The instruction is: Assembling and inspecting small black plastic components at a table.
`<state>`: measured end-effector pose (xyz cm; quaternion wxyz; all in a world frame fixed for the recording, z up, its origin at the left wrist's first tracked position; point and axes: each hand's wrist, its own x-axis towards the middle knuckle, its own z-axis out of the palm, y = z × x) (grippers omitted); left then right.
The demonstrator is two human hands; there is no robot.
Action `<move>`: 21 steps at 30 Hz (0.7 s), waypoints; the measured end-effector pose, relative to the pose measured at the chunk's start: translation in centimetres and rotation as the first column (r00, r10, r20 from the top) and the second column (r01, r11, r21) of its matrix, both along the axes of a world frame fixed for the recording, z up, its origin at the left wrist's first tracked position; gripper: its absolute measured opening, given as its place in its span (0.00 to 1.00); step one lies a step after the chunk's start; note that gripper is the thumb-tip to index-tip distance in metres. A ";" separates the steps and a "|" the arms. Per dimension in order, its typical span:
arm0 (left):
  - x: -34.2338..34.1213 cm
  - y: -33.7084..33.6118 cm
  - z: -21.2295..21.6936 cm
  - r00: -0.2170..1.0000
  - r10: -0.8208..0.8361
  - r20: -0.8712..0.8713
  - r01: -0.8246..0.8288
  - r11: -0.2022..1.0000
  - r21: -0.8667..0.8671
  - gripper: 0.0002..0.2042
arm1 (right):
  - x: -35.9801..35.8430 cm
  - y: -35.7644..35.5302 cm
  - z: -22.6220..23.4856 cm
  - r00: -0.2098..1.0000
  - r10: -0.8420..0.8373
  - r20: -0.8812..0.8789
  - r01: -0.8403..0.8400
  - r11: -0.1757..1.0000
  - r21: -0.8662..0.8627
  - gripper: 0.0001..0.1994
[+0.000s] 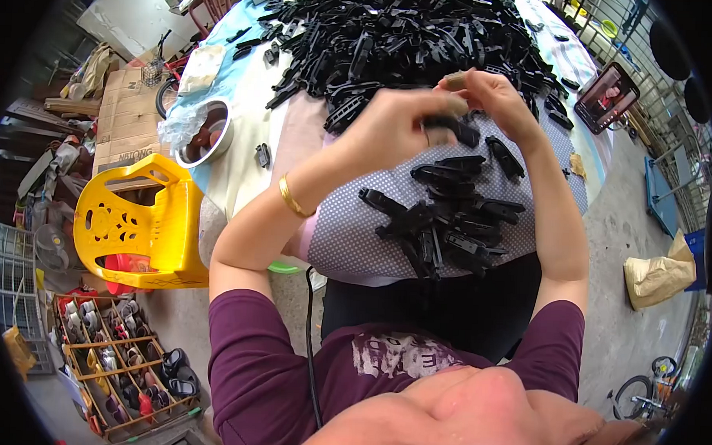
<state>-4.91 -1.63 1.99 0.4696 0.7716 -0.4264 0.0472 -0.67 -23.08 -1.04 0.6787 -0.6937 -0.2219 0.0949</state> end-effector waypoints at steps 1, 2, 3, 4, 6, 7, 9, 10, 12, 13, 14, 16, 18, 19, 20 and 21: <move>-0.8 0.3 -0.5 0.993 -0.053 0.107 0.043 0.995 0.093 0.21 | 0.0 1.0 -0.2 0.988 -0.020 0.150 0.041 0.989 -0.139 0.13; -1.9 0.4 -0.9 0.991 -0.112 0.070 0.096 0.975 0.201 0.23 | 0.2 2.1 -1.2 0.957 -0.009 0.291 0.056 0.986 -0.155 0.12; -2.7 0.4 -1.4 0.977 -0.145 0.158 0.109 0.970 0.217 0.23 | 0.3 2.7 -1.7 0.852 0.050 0.522 0.152 0.929 -0.338 0.12; -3.5 0.4 -1.7 0.953 -0.180 0.243 0.122 0.964 0.235 0.23 | 0.0 3.5 -1.8 0.696 0.157 0.700 0.288 0.833 -0.473 0.13; -3.8 1.6 -1.4 0.965 -0.165 0.204 0.116 0.966 0.233 0.21 | -0.3 4.4 -2.7 0.611 0.203 0.765 0.391 0.763 -0.515 0.14; -3.5 2.8 -1.4 0.972 0.022 0.235 -0.093 0.950 0.297 0.21 | -0.3 4.7 -2.9 0.613 0.213 0.760 0.410 0.737 -0.538 0.14; -2.4 5.0 -1.5 0.939 0.198 0.281 -0.293 0.889 0.353 0.21 | -0.4 4.7 -2.8 0.616 0.219 0.757 0.434 0.708 -0.557 0.14; -1.6 6.1 -2.0 0.902 0.243 0.356 -0.396 0.794 0.461 0.21 | -0.5 4.7 -2.7 0.649 0.227 0.726 0.431 0.677 -0.597 0.15; -0.1 6.7 -3.1 0.858 0.269 0.438 -0.492 0.676 0.548 0.22 | -0.8 4.4 -2.4 0.680 0.231 0.696 0.430 0.644 -0.633 0.17; 0.4 6.6 -3.5 0.847 0.204 0.490 -0.468 0.724 0.507 0.22 | -0.9 4.2 -2.3 0.717 0.217 0.662 0.407 0.640 -0.652 0.17; 0.9 6.5 -3.8 0.828 0.140 0.543 -0.436 0.769 0.467 0.23 | -1.0 4.1 -2.3 0.753 0.204 0.626 0.384 0.636 -0.669 0.18; 2.1 5.0 -4.2 0.828 0.108 0.551 -0.404 0.797 0.450 0.20 | -1.0 3.5 -2.1 0.781 0.163 0.602 0.360 0.671 -0.648 0.19; 2.8 3.2 -4.2 0.842 0.105 0.528 -0.361 0.838 0.409 0.18 | -1.3 2.8 -1.7 0.806 0.127 0.578 0.337 0.704 -0.625 0.19; 3.3 2.3 -4.2 0.853 0.109 0.511 -0.375 0.809 0.453 0.18 | -1.3 2.3 -1.4 0.842 0.045 0.537 0.333 0.740 -0.584 0.19; 3.4 1.5 -4.1 0.853 0.107 0.512 -0.371 0.813 0.449 0.18 | -1.2 1.8 -1.2 0.871 -0.035 0.489 0.334 0.773 -0.539 0.18; 3.5 0.8 -4.1 0.864 0.118 0.489 -0.380 0.789 0.483 0.19 | -0.7 1.3 -1.4 0.865 -0.089 0.494 0.358 0.798 -0.484 0.19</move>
